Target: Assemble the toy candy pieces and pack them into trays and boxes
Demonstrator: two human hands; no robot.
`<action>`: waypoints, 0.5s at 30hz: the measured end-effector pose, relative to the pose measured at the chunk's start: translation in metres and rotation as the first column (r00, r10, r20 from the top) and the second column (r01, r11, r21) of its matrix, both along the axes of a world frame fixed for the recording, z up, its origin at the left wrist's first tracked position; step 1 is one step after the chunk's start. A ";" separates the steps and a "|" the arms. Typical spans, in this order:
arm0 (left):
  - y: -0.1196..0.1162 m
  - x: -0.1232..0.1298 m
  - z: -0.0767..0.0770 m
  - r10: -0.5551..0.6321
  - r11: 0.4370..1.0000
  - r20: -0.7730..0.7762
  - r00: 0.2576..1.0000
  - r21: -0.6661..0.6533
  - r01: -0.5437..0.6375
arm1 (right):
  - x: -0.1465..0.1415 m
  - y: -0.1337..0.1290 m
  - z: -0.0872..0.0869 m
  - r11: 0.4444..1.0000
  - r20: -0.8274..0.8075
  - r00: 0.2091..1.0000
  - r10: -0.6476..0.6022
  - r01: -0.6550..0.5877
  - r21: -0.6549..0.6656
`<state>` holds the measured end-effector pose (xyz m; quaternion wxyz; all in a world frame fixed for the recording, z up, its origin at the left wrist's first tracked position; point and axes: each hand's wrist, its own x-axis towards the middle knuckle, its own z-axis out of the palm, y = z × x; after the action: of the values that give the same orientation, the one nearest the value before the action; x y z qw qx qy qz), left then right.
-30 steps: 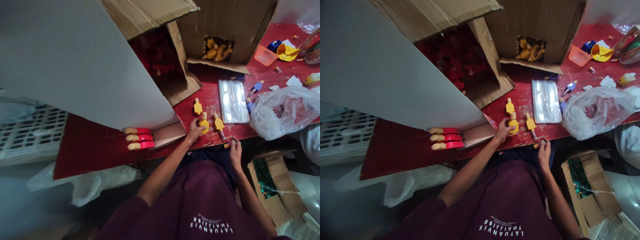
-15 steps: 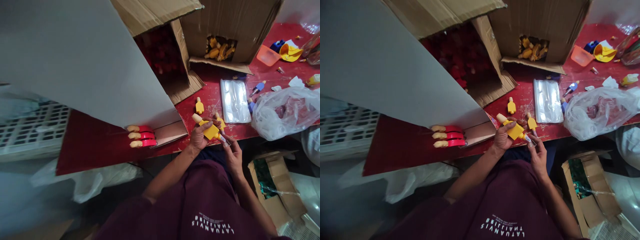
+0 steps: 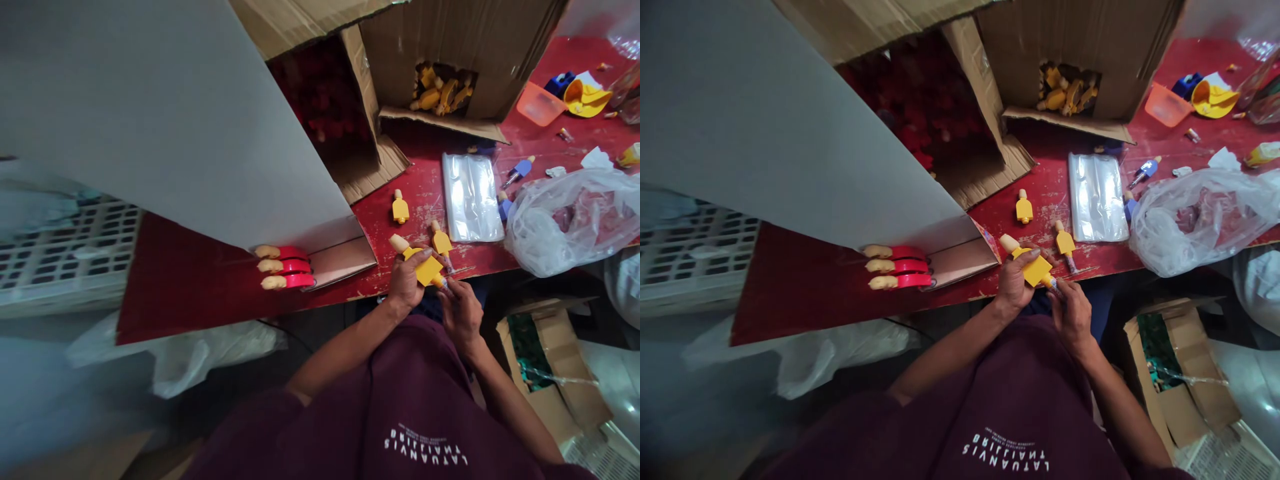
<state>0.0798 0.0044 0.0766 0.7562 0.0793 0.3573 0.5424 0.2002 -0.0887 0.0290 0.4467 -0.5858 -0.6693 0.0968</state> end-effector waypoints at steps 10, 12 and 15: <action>0.005 -0.009 -0.004 -0.120 0.993 -0.109 0.987 0.000 0.120 | -0.015 0.008 0.029 0.671 -0.670 0.663 -0.334 -0.331 -0.663; 0.009 -0.011 -0.005 -0.072 0.997 -0.128 0.989 -0.023 0.070 | -0.013 0.010 0.024 0.798 -0.529 0.823 -0.206 -0.172 -0.578; 0.012 -0.011 -0.005 0.021 0.999 -0.156 0.988 -0.024 -0.025 | -0.009 0.010 0.014 0.962 -0.167 0.984 -0.058 0.010 -0.273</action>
<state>0.0688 0.0163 0.0720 0.7208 0.1077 0.4230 0.5385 0.1909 -0.0786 0.0427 0.4203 -0.6422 -0.5983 0.2303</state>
